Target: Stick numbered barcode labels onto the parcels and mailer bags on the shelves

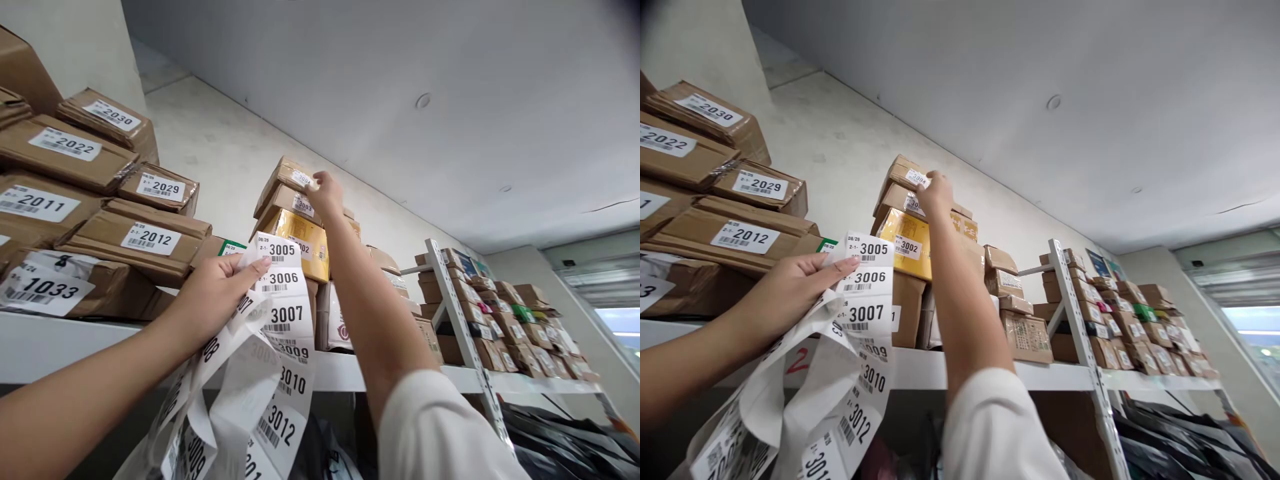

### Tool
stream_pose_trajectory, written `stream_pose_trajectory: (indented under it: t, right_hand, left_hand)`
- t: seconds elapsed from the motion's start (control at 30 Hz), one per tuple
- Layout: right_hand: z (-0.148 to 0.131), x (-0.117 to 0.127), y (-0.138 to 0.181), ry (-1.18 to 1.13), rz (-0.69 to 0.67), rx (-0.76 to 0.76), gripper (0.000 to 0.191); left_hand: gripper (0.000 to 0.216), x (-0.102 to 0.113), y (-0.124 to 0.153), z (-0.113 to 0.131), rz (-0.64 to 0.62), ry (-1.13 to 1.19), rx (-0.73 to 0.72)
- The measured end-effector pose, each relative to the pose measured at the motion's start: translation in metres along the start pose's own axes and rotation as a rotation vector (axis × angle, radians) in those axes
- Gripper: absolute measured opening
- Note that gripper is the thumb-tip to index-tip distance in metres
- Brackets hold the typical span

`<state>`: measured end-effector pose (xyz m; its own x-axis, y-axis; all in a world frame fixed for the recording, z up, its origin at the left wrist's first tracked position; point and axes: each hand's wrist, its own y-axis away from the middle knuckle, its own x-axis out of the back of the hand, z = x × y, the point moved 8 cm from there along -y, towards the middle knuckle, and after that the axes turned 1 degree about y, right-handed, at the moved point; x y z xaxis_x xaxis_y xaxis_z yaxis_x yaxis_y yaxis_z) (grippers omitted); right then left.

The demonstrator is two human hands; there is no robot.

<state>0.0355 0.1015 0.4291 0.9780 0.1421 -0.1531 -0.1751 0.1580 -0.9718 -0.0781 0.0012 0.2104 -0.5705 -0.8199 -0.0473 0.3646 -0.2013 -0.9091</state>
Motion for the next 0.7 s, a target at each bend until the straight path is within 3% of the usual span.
stream_pose_trajectory:
  t: [0.03, 0.07, 0.13, 0.17, 0.2, 0.3, 0.43, 0.53, 0.7]
  right_hand:
    - [0.000, 0.011, 0.019, -0.117, 0.009, -0.012, 0.022]
    - [-0.002, 0.016, 0.043, -0.274, -0.068, -0.002, 0.024]
    - [-0.005, 0.011, 0.106, -0.521, -0.467, -0.045, 0.031]
    - [-0.001, 0.015, 0.138, -0.571, -0.573, -0.102, 0.028]
    - [0.008, 0.024, 0.165, -0.605, -0.570, -0.162, 0.024]
    - [0.043, 0.050, 0.225, -0.708, -0.390, -0.344, 0.016]
    - [0.088, 0.068, 0.272, -0.781, -0.148, -0.565, 0.018]
    - [0.098, 0.079, 0.286, -0.707, -0.058, -0.532, 0.013]
    - [0.112, 0.095, 0.275, -0.518, -0.009, -0.396, 0.009]
  left_hand:
    - [0.040, -0.005, 0.001, -0.002, -0.032, 0.011, 0.002]
    - [0.040, -0.011, 0.003, -0.003, -0.070, 0.024, 0.005]
    - [0.040, -0.030, 0.007, -0.007, -0.166, 0.037, 0.021]
    - [0.040, -0.042, 0.010, -0.010, -0.214, 0.031, 0.031]
    - [0.038, -0.053, 0.012, -0.013, -0.248, 0.019, 0.038]
    - [0.032, -0.087, 0.020, -0.023, -0.254, -0.014, 0.018]
    - [0.031, -0.123, 0.034, -0.041, -0.158, -0.199, -0.020]
    - [0.041, -0.137, 0.044, -0.056, -0.085, -0.296, -0.009]
    - [0.039, -0.159, 0.049, -0.075, -0.260, -0.182, 0.101]
